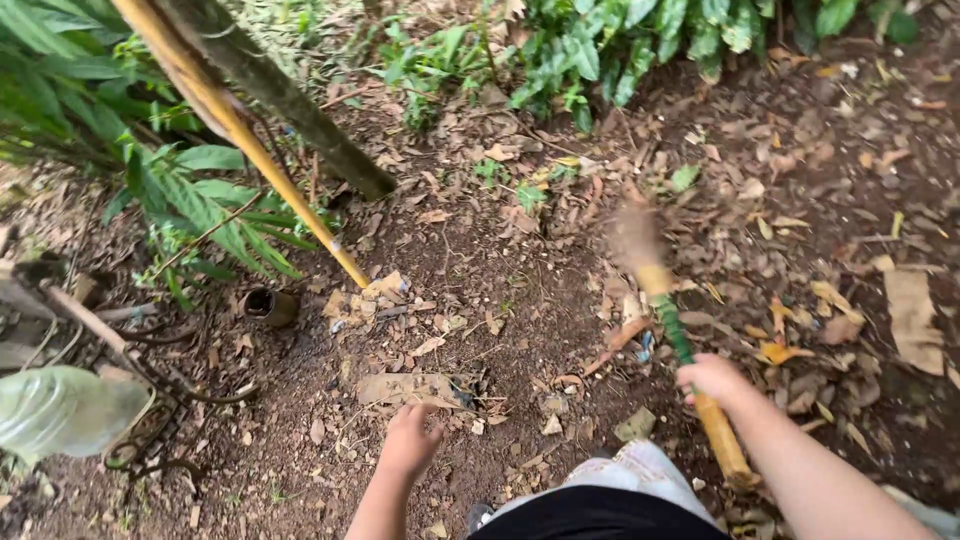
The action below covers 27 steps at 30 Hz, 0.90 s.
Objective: The person uses a broom to sweep dry leaves and debris across a garden path, moving them toward a pile near plants and a blue tarp. The person repeatedly sweeps different sections of the path, gathering leaves into a concentrated area.
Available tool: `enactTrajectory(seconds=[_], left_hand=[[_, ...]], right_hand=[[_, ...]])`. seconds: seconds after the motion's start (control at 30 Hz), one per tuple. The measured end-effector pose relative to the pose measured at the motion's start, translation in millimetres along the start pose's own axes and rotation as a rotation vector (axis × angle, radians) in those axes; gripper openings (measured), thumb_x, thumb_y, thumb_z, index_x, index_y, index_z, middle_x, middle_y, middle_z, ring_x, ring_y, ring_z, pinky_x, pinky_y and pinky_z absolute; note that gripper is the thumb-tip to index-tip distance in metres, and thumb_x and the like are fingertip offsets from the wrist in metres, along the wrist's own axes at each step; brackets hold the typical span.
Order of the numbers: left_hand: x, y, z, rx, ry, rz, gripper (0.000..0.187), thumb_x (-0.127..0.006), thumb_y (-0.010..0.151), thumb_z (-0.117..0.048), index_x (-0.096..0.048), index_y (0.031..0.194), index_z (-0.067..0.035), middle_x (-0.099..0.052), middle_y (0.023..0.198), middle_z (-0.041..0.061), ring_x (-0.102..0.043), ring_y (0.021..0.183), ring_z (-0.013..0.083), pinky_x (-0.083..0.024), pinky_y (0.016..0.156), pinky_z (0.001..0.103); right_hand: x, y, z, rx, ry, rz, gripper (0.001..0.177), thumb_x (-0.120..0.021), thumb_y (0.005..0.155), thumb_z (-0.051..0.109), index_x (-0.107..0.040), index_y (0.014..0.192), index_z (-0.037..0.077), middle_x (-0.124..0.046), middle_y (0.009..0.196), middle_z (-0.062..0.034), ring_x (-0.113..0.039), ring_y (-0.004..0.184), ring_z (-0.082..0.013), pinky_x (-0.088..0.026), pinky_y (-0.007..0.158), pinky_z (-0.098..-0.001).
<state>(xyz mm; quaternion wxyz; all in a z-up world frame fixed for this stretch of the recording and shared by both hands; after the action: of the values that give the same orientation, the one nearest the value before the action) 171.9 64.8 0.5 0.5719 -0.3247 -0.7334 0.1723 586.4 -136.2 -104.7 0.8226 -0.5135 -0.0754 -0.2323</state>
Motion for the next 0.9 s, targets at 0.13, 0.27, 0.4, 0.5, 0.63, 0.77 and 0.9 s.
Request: enactTrajectory(seconds=[0.13, 0.27, 0.4, 0.5, 0.63, 0.77, 0.9], left_hand=[[7.7, -1.7, -31.1, -0.002, -0.031, 0.022, 0.037, -0.054, 0.08, -0.027, -0.047, 0.115, -0.016, -0.041, 0.126, 0.003, -0.036, 0.117, 0.0172, -0.031, 0.102, 0.039], [18.2, 2.5, -68.3, -0.094, -0.028, 0.005, 0.034, -0.055, 0.079, -0.023, -0.048, 0.112, -0.016, -0.042, 0.124, 0.004, -0.037, 0.115, 0.0167, -0.03, 0.102, 0.038], [19.6, 11.4, -71.8, -0.113, -0.024, -0.017, 0.038, -0.054, 0.08, -0.028, -0.047, 0.115, -0.014, -0.044, 0.123, 0.003, -0.039, 0.116, 0.0172, -0.032, 0.1, 0.039], [13.3, 10.8, -74.3, -0.127, 0.018, -0.022, 0.034, -0.055, 0.079, -0.026, -0.049, 0.111, -0.014, -0.048, 0.119, 0.002, -0.042, 0.112, 0.0162, -0.032, 0.101, 0.037], [4.4, -9.2, -79.4, -0.059, -0.058, 0.069, 0.039, -0.051, 0.082, -0.023, -0.043, 0.119, -0.015, -0.039, 0.128, 0.001, -0.037, 0.117, 0.0149, -0.03, 0.102, 0.038], [-9.9, 2.1, -81.9, -0.14, -0.004, 0.09, 0.039, -0.052, 0.081, -0.019, -0.043, 0.118, -0.014, -0.042, 0.123, 0.003, -0.043, 0.111, 0.0138, -0.037, 0.098, 0.036], [-6.1, -1.8, -102.6, -0.15, 0.002, 0.101, 0.042, -0.05, 0.081, -0.017, -0.039, 0.122, -0.014, -0.039, 0.128, 0.001, -0.031, 0.121, 0.0157, -0.029, 0.103, 0.04]], right_hand=[[-51.5, -44.5, -6.8, -0.011, -0.261, 0.242, 0.026, -0.052, 0.071, 0.002, -0.057, 0.097, 0.001, -0.057, 0.064, -0.0046, -0.052, 0.051, -0.01, -0.046, 0.042, -0.0187], [-56.5, -40.5, -24.3, 0.012, -0.498, 0.277, 0.054, -0.059, 0.064, 0.005, -0.052, 0.117, 0.013, -0.065, 0.093, -0.0047, -0.058, 0.056, -0.009, -0.046, 0.041, -0.0183], [24.3, -36.1, -60.5, -0.073, -0.547, 0.119, 0.008, -0.056, 0.07, 0.013, -0.061, 0.078, 0.011, -0.057, 0.07, 0.0023, -0.054, 0.062, -0.0064, -0.047, 0.054, -0.0176], [118.4, 39.1, -127.9, -0.241, -0.711, -0.208, 0.036, -0.07, 0.044, 0.028, -0.072, 0.073, 0.008, -0.065, 0.072, -0.0079, -0.06, 0.057, -0.0148, -0.045, 0.044, -0.0231], [136.2, -72.8, -68.9, -0.318, -0.631, -0.34, 0.035, -0.057, 0.066, 0.023, -0.065, 0.095, 0.006, -0.067, 0.094, -0.0128, -0.066, 0.081, -0.0292, -0.051, 0.063, -0.0333], [93.4, -143.7, -45.9, -0.239, -0.362, -0.303, 0.014, -0.055, 0.081, 0.012, -0.054, 0.09, 0.002, -0.053, 0.063, -0.0056, -0.05, 0.045, -0.0136, -0.045, 0.037, -0.0221], [34.5, -137.0, -65.3, -0.182, -0.034, -0.005, 0.044, -0.06, 0.078, 0.002, -0.037, 0.115, 0.005, -0.052, 0.071, -0.0089, -0.047, 0.048, -0.0145, -0.043, 0.038, -0.0202]])
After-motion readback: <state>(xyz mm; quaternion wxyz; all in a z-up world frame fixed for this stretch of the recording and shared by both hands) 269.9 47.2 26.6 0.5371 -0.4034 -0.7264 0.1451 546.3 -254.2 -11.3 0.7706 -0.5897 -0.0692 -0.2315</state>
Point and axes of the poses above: each hand's wrist, its own y-axis towards the middle knuckle, its own x-axis out of the back of the hand, z = x × y, the point moved 10 cm from there along y, towards the middle knuckle
